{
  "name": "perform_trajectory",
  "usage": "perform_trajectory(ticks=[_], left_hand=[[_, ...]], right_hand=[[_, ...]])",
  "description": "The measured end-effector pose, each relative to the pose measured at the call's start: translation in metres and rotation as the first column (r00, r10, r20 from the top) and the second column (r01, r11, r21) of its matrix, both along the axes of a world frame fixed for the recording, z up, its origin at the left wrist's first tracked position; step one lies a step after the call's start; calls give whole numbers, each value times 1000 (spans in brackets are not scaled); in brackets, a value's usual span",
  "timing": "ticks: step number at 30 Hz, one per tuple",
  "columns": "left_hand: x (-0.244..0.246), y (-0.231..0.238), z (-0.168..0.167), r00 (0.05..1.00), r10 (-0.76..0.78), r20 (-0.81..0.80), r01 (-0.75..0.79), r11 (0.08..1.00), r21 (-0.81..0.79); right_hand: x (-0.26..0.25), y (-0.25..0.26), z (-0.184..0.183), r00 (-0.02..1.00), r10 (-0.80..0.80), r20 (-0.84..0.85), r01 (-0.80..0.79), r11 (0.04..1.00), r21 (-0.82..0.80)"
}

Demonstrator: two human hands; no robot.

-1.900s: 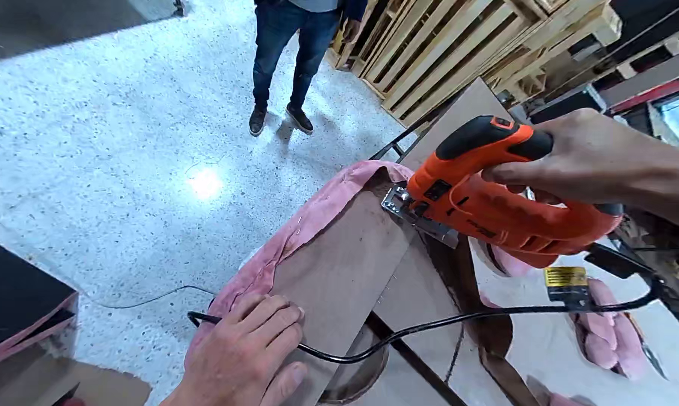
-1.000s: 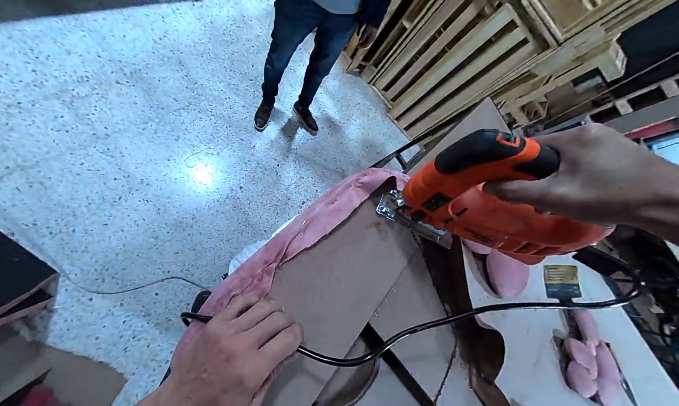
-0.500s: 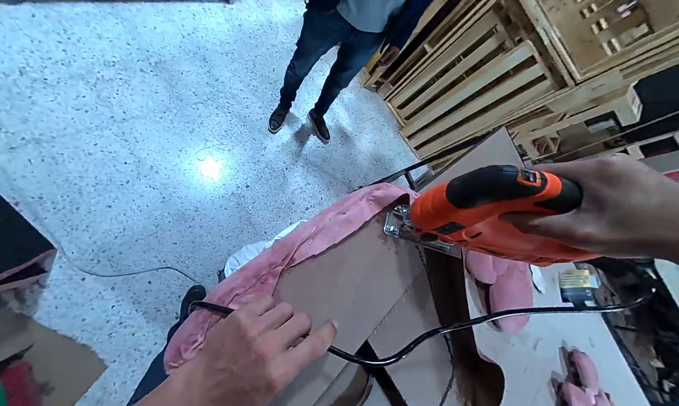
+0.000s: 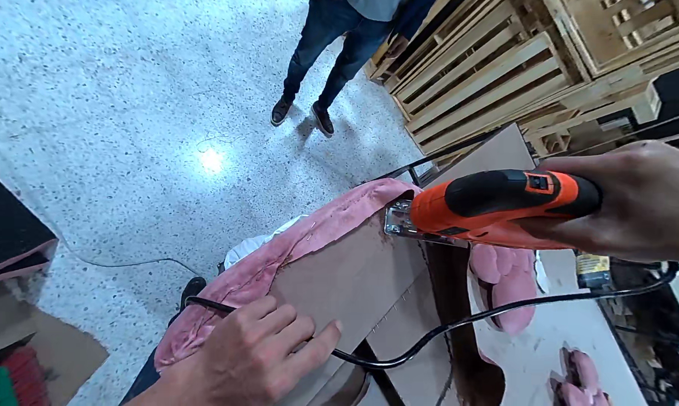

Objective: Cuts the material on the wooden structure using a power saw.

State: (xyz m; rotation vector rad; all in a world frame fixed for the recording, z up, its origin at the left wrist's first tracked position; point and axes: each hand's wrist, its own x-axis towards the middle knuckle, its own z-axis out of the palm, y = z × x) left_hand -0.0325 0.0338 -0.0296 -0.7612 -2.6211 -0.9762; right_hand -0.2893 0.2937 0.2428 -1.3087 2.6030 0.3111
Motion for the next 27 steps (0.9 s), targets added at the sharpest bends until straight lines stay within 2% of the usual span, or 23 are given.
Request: perform_trajectory(ticks=[5, 19, 27], left_hand=[[1, 0, -3, 1000, 3, -8, -3, 1000, 11], [2, -1, 0, 1000, 14, -17, -14, 999, 52], [7, -2, 1, 999, 31, -38, -28, 996, 83]], right_hand=[[-4, 2, -2, 996, 86, 7, -86, 995, -53], [-8, -9, -1, 979, 198, 55, -198, 980, -8], [-18, 5, -4, 954, 282, 104, -283, 959, -6]])
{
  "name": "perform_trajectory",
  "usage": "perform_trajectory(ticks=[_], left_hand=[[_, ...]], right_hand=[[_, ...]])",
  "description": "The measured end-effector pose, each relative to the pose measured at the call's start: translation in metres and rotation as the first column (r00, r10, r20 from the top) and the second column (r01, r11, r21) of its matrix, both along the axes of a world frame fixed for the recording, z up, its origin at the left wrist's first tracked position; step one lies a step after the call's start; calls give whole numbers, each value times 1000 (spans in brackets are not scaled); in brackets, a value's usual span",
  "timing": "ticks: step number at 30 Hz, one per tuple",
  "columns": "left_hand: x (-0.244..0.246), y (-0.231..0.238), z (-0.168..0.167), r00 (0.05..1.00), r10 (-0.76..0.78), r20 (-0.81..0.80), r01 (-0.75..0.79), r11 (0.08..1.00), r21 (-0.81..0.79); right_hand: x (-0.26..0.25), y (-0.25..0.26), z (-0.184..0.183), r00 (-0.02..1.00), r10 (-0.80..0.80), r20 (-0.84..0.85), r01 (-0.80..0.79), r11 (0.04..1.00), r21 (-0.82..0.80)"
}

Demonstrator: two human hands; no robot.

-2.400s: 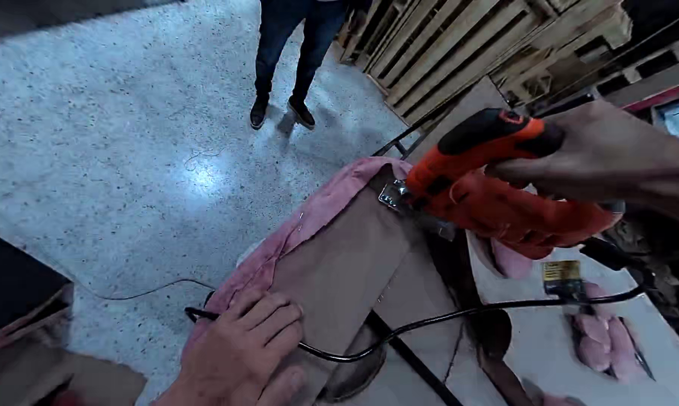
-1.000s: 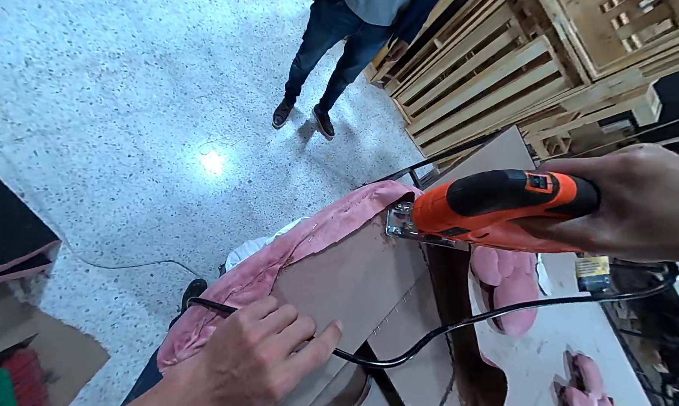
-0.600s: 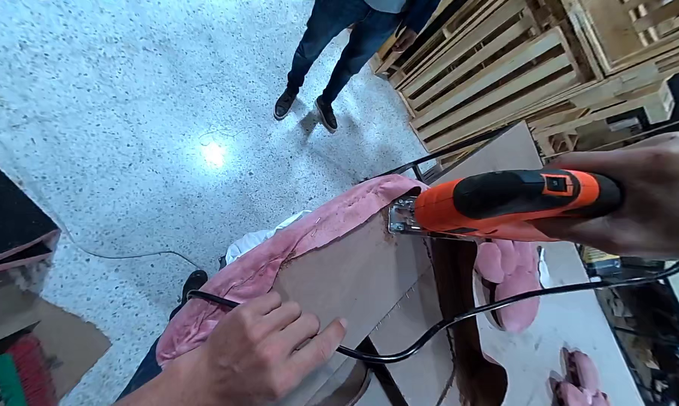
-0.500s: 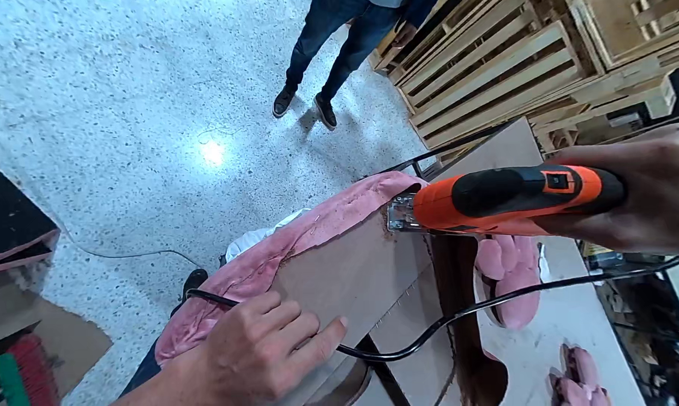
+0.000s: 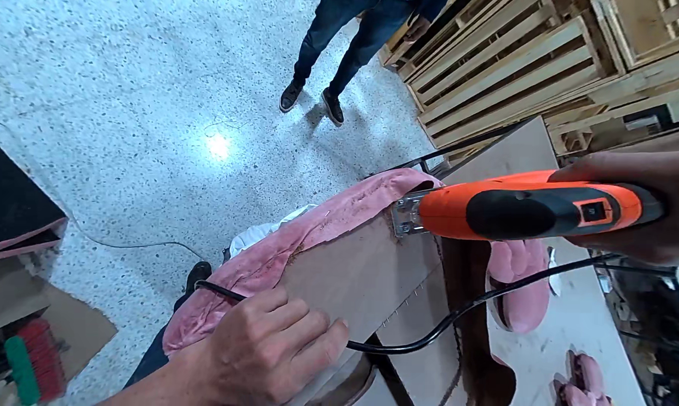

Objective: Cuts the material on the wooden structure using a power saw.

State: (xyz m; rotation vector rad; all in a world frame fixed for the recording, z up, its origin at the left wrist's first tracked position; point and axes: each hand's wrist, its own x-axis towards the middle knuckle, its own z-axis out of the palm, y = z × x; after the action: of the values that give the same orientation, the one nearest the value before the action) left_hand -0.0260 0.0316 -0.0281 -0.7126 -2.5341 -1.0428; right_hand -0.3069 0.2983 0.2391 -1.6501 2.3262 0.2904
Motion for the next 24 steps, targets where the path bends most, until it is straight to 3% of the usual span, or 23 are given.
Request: perform_trajectory(ticks=[11, 18, 22, 24], left_hand=[[2, 3, -8, 998, -66, -3, 66, 997, 45], [7, 0, -8, 997, -35, -62, 41, 995, 94], [8, -2, -5, 996, -40, -77, 50, 990, 130], [8, -1, -5, 995, -28, -97, 43, 986, 158]], right_hand=[[5, 5, -6, 996, -25, 80, 31, 996, -78], [8, -2, -12, 997, 54, 60, -44, 987, -152], [20, -12, -4, 990, -76, 118, 86, 993, -81], [20, -6, -11, 985, -85, 147, 106, 984, -142]])
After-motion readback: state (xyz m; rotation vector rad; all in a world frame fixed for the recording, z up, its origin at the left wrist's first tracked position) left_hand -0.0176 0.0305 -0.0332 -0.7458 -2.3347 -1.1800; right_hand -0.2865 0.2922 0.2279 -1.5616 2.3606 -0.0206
